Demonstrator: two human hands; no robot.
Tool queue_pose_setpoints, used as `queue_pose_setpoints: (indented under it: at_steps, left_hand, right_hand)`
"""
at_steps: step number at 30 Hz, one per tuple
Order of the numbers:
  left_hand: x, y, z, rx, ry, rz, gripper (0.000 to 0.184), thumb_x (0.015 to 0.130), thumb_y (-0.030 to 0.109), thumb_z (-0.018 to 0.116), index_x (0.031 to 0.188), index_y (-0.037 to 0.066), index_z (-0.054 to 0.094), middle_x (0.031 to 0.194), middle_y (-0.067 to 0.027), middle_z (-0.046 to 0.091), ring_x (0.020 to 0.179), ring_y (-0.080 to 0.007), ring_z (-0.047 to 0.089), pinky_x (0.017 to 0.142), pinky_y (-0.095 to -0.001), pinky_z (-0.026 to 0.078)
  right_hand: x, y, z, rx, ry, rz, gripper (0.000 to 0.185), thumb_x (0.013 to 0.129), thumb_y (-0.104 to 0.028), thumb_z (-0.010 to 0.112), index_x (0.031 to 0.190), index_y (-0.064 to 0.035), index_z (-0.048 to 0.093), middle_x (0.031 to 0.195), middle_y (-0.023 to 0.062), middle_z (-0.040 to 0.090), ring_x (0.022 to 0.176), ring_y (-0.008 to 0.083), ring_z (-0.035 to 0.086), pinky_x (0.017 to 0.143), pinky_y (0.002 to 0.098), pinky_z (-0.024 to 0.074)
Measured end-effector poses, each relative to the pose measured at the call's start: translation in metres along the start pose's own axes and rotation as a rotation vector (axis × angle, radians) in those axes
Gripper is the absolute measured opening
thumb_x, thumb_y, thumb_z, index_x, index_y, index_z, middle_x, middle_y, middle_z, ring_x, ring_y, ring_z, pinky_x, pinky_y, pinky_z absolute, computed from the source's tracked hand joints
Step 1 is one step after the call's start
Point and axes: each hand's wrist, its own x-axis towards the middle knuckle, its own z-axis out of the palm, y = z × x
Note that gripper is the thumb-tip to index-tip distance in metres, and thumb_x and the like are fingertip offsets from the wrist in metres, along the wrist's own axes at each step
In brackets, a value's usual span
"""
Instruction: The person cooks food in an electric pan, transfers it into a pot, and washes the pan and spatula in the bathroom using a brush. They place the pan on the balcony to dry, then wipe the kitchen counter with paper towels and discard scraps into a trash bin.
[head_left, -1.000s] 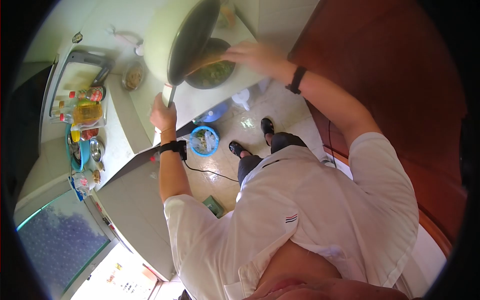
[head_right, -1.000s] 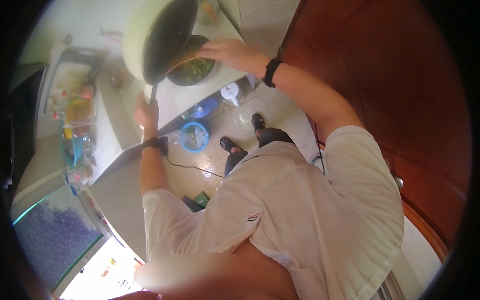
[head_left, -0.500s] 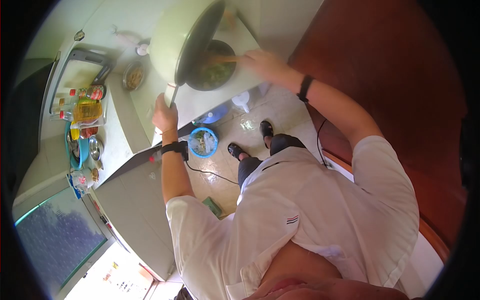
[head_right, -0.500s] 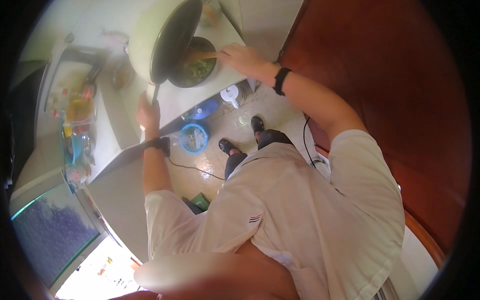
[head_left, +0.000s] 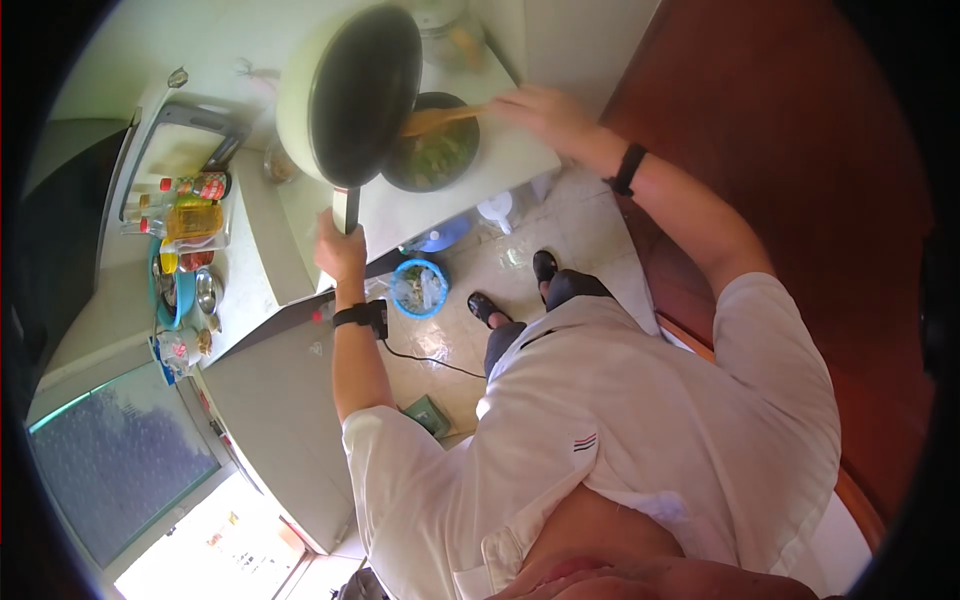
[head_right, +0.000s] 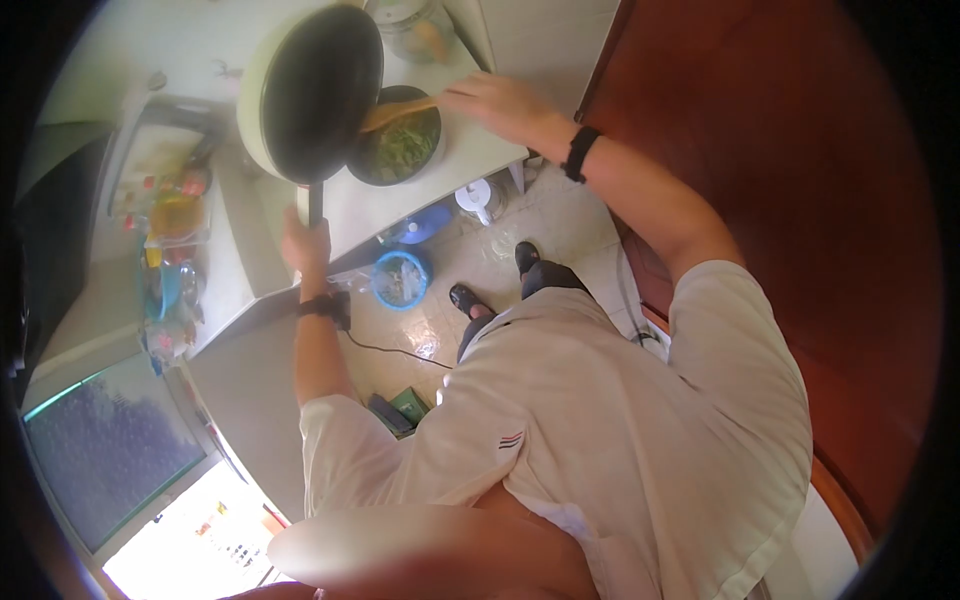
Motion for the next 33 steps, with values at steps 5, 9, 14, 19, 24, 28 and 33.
queue_pose_setpoints:
  at_steps: [5,9,14,19,24,28,33]
  left_hand:
    - [-0.012,0.028,-0.027,-0.140,-0.096,-0.054,0.039,0.067,0.016,0.068,0.105,0.009,0.061,0.086,-0.0172,0.067,0.082,-0.0379,0.065,0.072,-0.0443,0.051]
    - [-0.023,0.037,-0.049,-0.373,-0.218,-0.108,0.030,0.067,0.011,0.066,0.095,0.002,0.059,0.079,-0.0157,0.064,0.072,-0.0311,0.063,0.070,-0.0395,0.049]
    - [-0.038,0.017,-0.054,-0.458,-0.224,-0.125,0.024,0.067,0.007,0.066,0.089,0.001,0.059,0.075,-0.0136,0.062,0.066,-0.0259,0.061,0.065,-0.0362,0.048]
    - [-0.070,0.008,-0.079,-0.735,-0.383,-0.281,0.022,0.068,0.000,0.065,0.089,0.001,0.057,0.072,-0.0057,0.059,0.063,-0.0146,0.057,0.058,-0.0303,0.047]
    - [-0.080,-0.005,-0.084,-0.880,-0.475,-0.358,0.025,0.069,-0.002,0.066,0.094,-0.001,0.059,0.071,-0.0044,0.060,0.060,-0.0123,0.057,0.056,-0.0279,0.047]
    - [-0.085,-0.003,-0.087,-0.862,-0.515,-0.290,0.025,0.069,-0.003,0.065,0.093,-0.002,0.059,0.071,-0.0043,0.060,0.060,-0.0122,0.057,0.056,-0.0275,0.047]
    - [-0.086,0.005,-0.082,-0.905,-0.587,-0.312,0.024,0.069,-0.003,0.065,0.092,-0.001,0.059,0.071,-0.0043,0.059,0.059,-0.0122,0.055,0.057,-0.0270,0.046]
  right_hand:
    - [0.066,-0.041,-0.005,0.180,0.290,0.272,0.039,0.079,0.000,0.056,0.116,-0.0109,0.062,0.106,0.0050,0.063,0.098,0.0281,0.060,0.078,0.0358,0.0519]
    - [0.092,-0.042,0.004,0.176,0.325,0.250,0.040,0.079,0.002,0.054,0.116,-0.0115,0.063,0.106,0.0046,0.063,0.099,0.0270,0.060,0.075,0.0379,0.0514]
    - [0.109,-0.052,0.010,0.229,0.267,0.196,0.036,0.080,0.002,0.053,0.111,-0.0115,0.065,0.099,0.0039,0.064,0.096,0.0265,0.060,0.074,0.0384,0.0510]
    - [0.132,-0.082,0.000,0.257,0.295,0.148,0.036,0.079,0.002,0.053,0.110,-0.0106,0.065,0.096,0.0066,0.066,0.091,0.0293,0.061,0.075,0.0397,0.0506]
    - [0.174,-0.130,0.014,0.283,0.287,0.160,0.033,0.079,0.000,0.054,0.109,-0.0094,0.064,0.094,0.0095,0.064,0.091,0.0319,0.060,0.077,0.0428,0.0498]
    - [0.165,-0.144,0.035,0.242,0.134,0.050,0.034,0.078,-0.002,0.055,0.111,-0.0081,0.063,0.096,0.0105,0.063,0.093,0.0317,0.059,0.078,0.0425,0.0494]
    - [0.148,-0.131,0.009,0.220,0.167,0.161,0.034,0.077,0.000,0.055,0.110,-0.0065,0.062,0.095,0.0115,0.062,0.090,0.0329,0.060,0.077,0.0439,0.0495]
